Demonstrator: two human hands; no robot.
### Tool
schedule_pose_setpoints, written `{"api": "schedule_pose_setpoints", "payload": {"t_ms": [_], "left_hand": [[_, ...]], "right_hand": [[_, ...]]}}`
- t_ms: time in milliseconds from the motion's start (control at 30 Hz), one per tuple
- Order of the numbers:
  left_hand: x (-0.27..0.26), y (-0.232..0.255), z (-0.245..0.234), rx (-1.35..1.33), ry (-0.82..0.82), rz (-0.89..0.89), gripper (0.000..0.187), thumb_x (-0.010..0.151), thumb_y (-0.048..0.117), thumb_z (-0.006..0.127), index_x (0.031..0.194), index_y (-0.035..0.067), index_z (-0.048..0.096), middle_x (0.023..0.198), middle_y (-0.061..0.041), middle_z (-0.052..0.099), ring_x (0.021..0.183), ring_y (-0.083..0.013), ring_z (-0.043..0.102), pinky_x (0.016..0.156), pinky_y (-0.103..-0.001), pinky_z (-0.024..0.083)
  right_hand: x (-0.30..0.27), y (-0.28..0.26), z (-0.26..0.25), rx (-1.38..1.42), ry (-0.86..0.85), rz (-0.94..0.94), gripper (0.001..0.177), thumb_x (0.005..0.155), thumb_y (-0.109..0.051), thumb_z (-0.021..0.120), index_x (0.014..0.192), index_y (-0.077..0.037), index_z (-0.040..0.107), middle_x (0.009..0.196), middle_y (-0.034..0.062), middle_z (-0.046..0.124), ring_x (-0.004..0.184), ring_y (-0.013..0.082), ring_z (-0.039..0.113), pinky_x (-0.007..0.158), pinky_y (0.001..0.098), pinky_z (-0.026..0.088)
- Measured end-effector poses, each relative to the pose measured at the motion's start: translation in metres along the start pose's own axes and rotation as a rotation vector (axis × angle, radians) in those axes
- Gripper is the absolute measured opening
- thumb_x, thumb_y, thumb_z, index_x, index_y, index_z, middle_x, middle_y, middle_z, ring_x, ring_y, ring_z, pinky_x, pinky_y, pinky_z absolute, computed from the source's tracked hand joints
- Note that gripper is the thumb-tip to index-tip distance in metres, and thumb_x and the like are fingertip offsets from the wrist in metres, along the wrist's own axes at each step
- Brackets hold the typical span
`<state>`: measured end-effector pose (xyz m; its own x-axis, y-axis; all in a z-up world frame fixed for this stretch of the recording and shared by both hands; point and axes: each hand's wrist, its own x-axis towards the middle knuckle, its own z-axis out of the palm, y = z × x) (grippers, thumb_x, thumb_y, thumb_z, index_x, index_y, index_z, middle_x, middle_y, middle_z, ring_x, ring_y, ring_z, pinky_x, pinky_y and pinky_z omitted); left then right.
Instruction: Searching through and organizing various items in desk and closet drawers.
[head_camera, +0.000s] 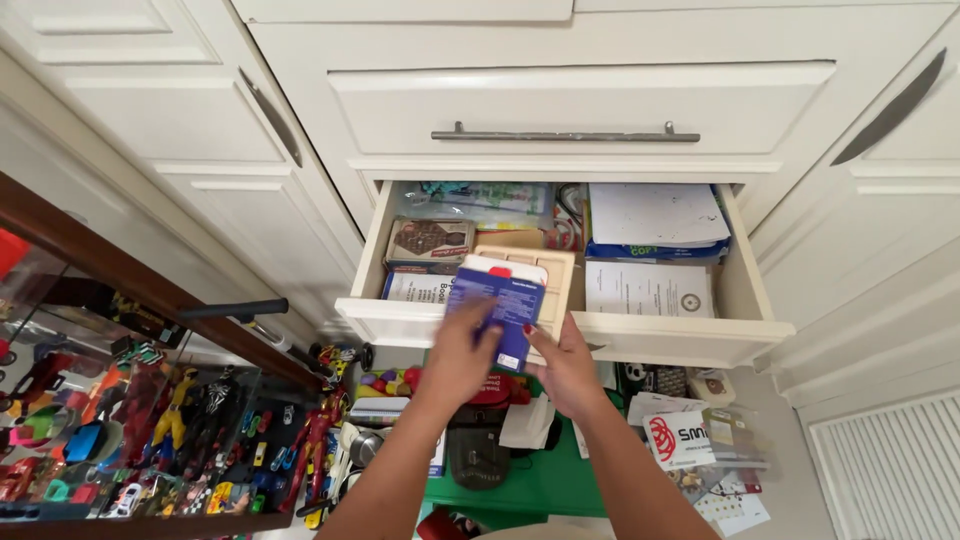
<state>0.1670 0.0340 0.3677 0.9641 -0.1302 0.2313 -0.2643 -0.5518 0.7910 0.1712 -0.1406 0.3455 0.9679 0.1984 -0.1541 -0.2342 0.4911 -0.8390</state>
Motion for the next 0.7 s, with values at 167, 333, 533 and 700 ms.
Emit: {"api": "schedule_pose_setpoints", "payload": {"t_ms": [167,333,533,700], "left_hand": [[-0.006,0.019,-0.045,0.13,0.2,-0.289,0.072,0.094,0.036,0.067,0.155,0.017,0.034,0.161,-0.018,0.033,0.136,-0.0377,0.045,0.104,-0.048,0.04],[-0.015,0.003,-0.025,-0.444,0.352,-0.311,0.064,0.096,0.025,0.062,0.155,0.014,0.04,0.13,-0.023,0.064,0.112,-0.0244,0.066,0.093,-0.034,0.054],[-0.011,-0.038,-0.002,-0.296,0.548,-0.294,0.048,0.105,0.019,0.048,0.151,0.007,0.049,0.128,-0.021,0.072,0.11,-0.0191,0.069,0.096,-0.034,0.052],[0.007,-0.08,0.005,-0.228,0.417,-0.469,0.058,0.107,0.017,0.042,0.16,0.004,0.026,0.132,-0.024,0.064,0.113,-0.0259,0.066,0.099,-0.035,0.048]], "right_hand": [[0.0,0.009,0.006,0.209,-0.007,0.022,0.056,0.099,-0.007,0.051,0.151,-0.02,0.04,0.13,0.0081,0.061,0.114,0.0219,0.064,0.092,0.0466,0.06],[-0.008,0.002,0.035,0.194,-0.024,0.086,0.058,0.097,-0.011,0.049,0.152,-0.021,0.033,0.128,0.0113,0.061,0.108,0.0259,0.068,0.083,0.0504,0.063],[0.001,-0.016,0.047,-0.481,0.021,0.165,0.091,0.092,-0.019,0.067,0.163,-0.023,0.011,0.13,0.0096,0.062,0.102,0.0217,0.071,0.071,0.042,0.064],[0.034,0.013,0.006,-0.805,-0.055,0.115,0.089,0.095,-0.023,0.063,0.165,-0.014,0.008,0.117,0.0141,0.073,0.088,0.0208,0.072,0.068,0.0275,0.058]]}}
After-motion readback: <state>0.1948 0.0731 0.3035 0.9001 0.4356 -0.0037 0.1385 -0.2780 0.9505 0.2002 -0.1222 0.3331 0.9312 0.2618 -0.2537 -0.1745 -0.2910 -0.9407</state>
